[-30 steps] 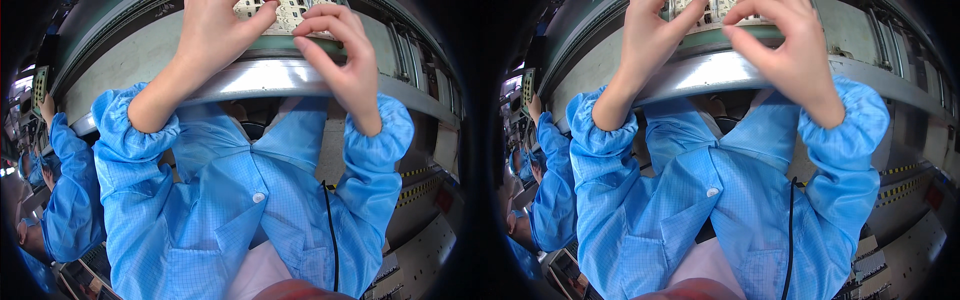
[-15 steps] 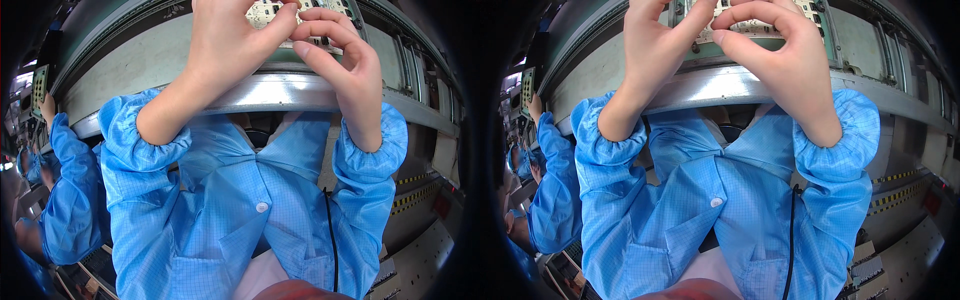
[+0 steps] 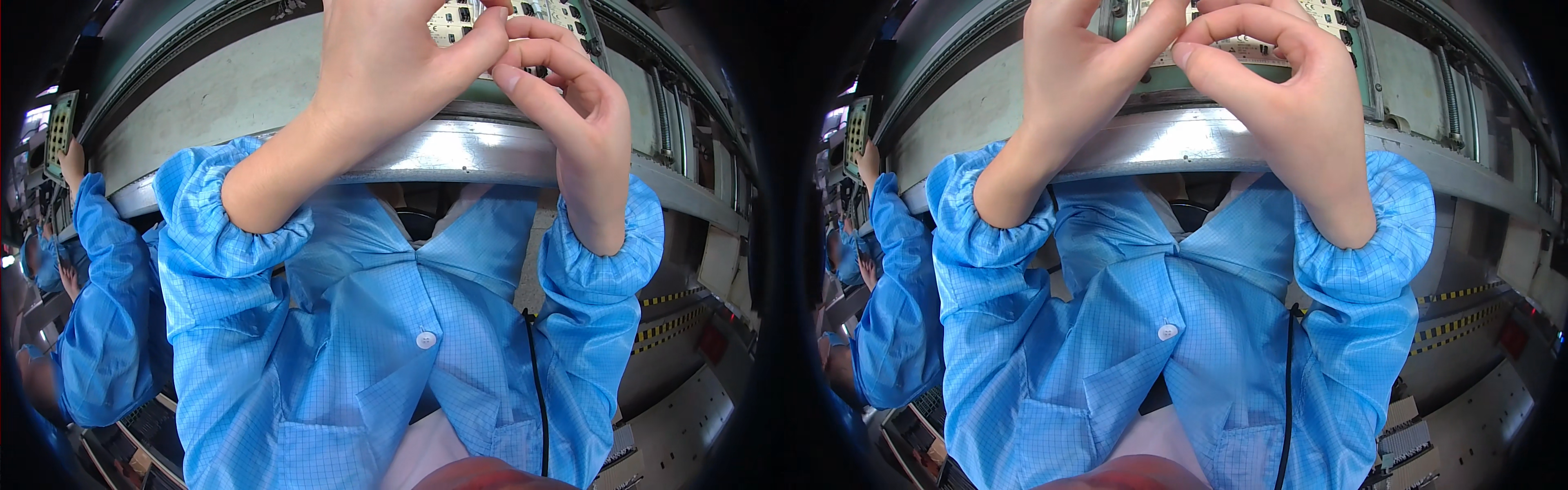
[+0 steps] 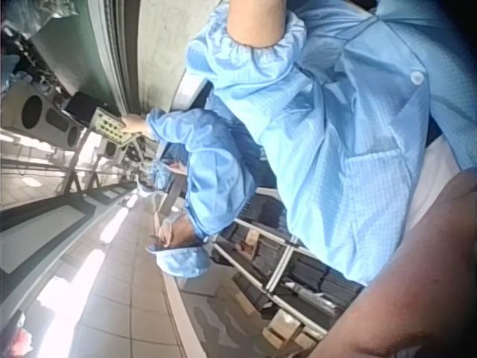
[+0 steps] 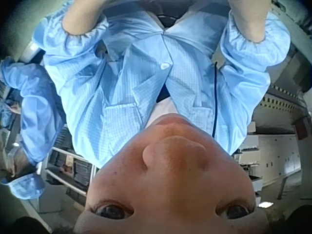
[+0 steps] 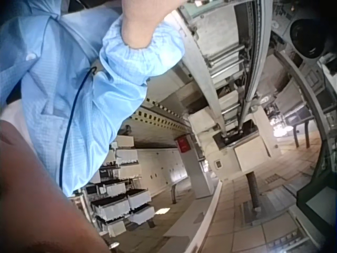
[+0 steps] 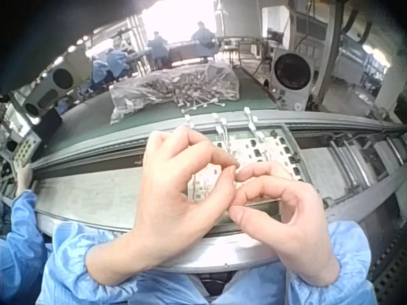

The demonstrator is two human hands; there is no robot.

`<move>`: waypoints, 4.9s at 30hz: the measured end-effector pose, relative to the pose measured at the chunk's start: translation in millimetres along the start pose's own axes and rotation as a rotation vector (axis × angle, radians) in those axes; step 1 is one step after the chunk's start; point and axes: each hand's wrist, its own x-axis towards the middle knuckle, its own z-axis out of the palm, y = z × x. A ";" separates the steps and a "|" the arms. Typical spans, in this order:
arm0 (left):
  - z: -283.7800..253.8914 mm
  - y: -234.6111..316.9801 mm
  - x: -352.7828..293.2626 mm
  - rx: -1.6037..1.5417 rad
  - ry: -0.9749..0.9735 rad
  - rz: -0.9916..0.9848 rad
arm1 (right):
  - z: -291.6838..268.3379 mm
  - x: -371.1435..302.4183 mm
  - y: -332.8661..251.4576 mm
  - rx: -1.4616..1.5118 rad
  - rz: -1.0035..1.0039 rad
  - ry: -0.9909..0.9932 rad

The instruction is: Manually placing and adjusting electronic components onto a printed circuit board on an assembly line.

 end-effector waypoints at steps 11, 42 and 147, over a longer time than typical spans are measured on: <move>2.2 -0.5 -0.6 -0.002 0.025 0.016 | -2.8 0.1 7.0 -0.004 -0.050 -0.022; 14.1 -31.2 -9.6 -1.270 -0.367 -0.688 | -100.9 0.9 28.0 -0.453 -0.219 0.533; 10.4 -16.7 -4.4 -0.297 -0.011 0.244 | -93.0 17.3 23.5 -1.030 -0.439 -0.214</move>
